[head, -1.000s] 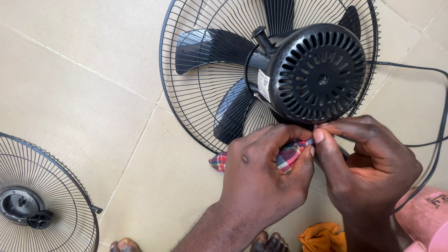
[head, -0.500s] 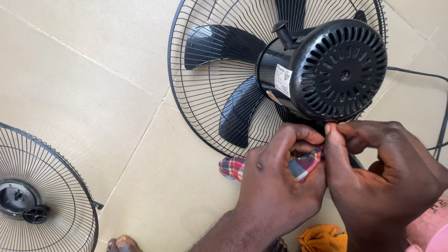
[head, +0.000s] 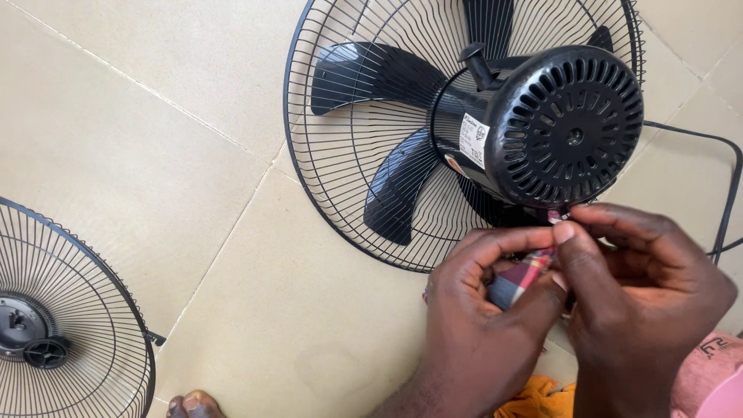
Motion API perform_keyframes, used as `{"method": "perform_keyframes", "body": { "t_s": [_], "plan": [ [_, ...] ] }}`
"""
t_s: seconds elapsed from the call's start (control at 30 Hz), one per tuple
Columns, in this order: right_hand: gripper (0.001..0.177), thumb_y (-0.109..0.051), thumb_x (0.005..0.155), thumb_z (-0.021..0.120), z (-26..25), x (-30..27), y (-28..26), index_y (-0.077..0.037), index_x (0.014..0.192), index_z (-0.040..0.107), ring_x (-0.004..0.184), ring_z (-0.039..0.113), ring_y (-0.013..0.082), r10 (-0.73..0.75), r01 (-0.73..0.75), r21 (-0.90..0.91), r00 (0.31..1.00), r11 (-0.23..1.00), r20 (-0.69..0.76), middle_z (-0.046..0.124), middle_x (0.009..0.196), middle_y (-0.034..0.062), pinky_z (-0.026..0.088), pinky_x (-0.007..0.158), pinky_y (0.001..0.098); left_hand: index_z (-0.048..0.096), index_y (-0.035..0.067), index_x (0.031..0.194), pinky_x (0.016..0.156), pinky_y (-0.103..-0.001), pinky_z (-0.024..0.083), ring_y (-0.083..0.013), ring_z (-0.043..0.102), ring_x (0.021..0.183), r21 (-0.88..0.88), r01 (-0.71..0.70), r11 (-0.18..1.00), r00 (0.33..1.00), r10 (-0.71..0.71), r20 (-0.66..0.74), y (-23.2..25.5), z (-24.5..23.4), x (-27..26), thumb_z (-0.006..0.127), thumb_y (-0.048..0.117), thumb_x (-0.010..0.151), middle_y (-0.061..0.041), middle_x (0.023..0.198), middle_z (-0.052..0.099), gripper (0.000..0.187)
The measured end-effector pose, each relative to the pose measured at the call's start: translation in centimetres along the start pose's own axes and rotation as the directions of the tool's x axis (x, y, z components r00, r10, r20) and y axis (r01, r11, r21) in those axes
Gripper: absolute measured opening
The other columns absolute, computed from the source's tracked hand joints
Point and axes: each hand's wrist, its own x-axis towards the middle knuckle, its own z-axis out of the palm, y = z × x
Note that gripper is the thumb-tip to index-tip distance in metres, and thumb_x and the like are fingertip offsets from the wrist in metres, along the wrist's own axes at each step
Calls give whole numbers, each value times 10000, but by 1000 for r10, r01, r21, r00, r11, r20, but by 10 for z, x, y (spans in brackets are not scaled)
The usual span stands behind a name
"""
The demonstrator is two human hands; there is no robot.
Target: The person wipes the motor housing and rear grille of a black pedestal fan using a plaid cloth. They rotate the fan to access different sides and continue wiping the surface.
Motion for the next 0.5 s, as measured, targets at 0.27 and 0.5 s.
{"method": "perform_keyframes", "body": {
  "t_s": [0.27, 0.5],
  "plan": [
    [117, 98, 968, 770, 3, 2, 0, 95, 1048, 685, 817, 696, 121, -302, 309, -164, 951, 937, 69, 696, 966, 128, 550, 706, 191, 628, -72, 1244, 862, -212, 551, -83, 654, 962, -548, 210, 810, 977, -157, 142, -16, -4, 1, 587, 20, 957, -92, 1099, 674, 305],
    [140, 46, 928, 779, 11, 0, -6, 44, 1026, 679, 763, 688, 91, -124, 122, -147, 992, 982, -7, 701, 943, 95, 548, 682, 190, 636, -73, 1182, 810, -233, 542, -94, 648, 904, -564, 223, 795, 975, -186, 123, -18, -10, 6, 607, 34, 962, -108, 1054, 666, 247]
  ]
}}
